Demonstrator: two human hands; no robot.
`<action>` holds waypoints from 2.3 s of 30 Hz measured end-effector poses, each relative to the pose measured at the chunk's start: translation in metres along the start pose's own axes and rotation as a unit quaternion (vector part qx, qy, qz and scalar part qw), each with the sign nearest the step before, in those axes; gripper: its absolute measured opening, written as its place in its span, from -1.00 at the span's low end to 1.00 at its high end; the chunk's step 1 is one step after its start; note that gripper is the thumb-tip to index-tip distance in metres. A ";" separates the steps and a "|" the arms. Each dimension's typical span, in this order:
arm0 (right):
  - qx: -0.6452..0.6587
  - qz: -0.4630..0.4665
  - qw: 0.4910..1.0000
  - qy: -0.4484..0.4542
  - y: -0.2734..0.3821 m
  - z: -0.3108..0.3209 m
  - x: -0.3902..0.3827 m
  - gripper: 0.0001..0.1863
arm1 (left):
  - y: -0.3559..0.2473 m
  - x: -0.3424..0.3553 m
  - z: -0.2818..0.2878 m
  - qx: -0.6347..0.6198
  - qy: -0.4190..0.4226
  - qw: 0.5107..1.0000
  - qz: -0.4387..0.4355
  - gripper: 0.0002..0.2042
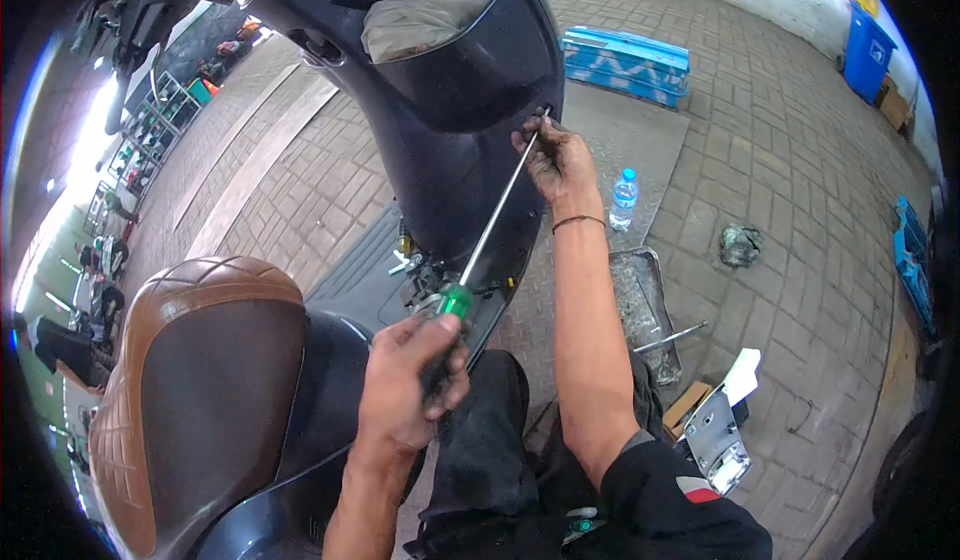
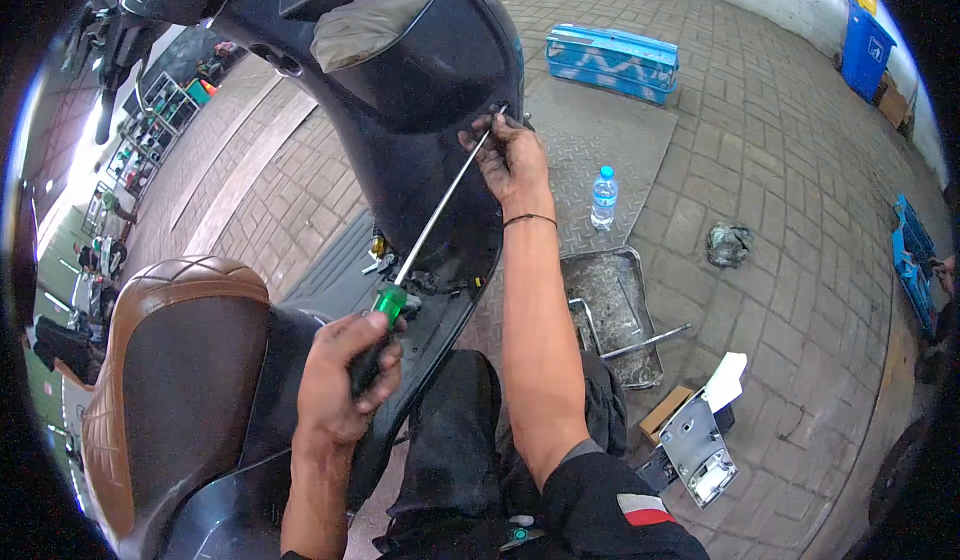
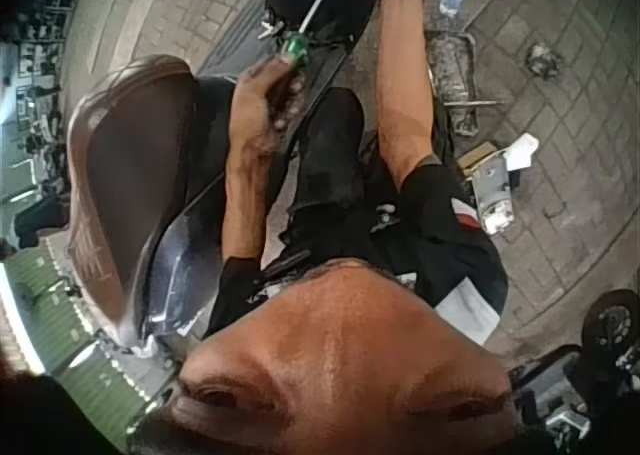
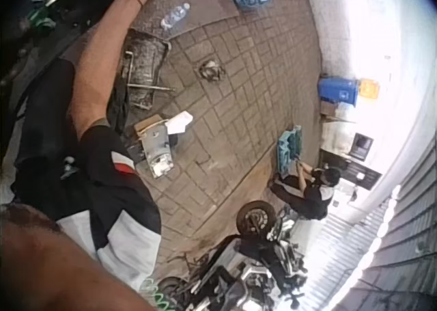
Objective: The person uses a long-handled screwdriver to unscrew fasteners from the front panel of a motorcycle, then reaches into a metal tray to retrieve a screw and places it into a side panel hole.
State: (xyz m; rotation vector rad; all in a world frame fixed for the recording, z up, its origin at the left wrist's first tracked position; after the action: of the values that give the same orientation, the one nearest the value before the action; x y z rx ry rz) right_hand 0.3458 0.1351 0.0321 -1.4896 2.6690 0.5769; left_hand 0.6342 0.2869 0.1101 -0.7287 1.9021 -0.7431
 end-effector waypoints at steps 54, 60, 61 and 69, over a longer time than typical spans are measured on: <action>-0.921 0.163 0.342 -0.089 0.038 0.442 -0.064 -0.80 | 0.136 0.033 0.169 0.130 -0.169 0.970 -0.114 -0.58; -0.870 0.257 0.405 -0.116 0.047 0.425 -0.069 -0.84 | 0.137 0.034 0.170 0.128 -0.150 0.972 -0.130 -0.64; -0.849 0.272 0.437 -0.121 0.072 0.421 -0.066 -0.83 | 0.137 0.035 0.166 0.168 -0.134 0.966 -0.144 -0.68; -0.614 0.307 0.725 -0.059 0.127 0.123 -0.119 -0.82 | 0.142 0.004 0.170 0.252 -0.101 0.947 -0.169 -0.79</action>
State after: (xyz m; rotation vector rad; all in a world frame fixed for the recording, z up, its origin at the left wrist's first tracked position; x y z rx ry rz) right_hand 0.2860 0.3333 -0.0199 -0.3224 2.5475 2.7015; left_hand 0.7609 0.3424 -0.0628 -0.7720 1.3300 -1.2614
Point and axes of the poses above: each hand's wrist, its own x-axis towards the middle knuckle, its own z-axis out of the back of the hand, y = z × x, the point moved 7 cm from there along x, towards the middle knuckle, and after that the axes turned 14 degrees about -y, right-handed, at the moved point
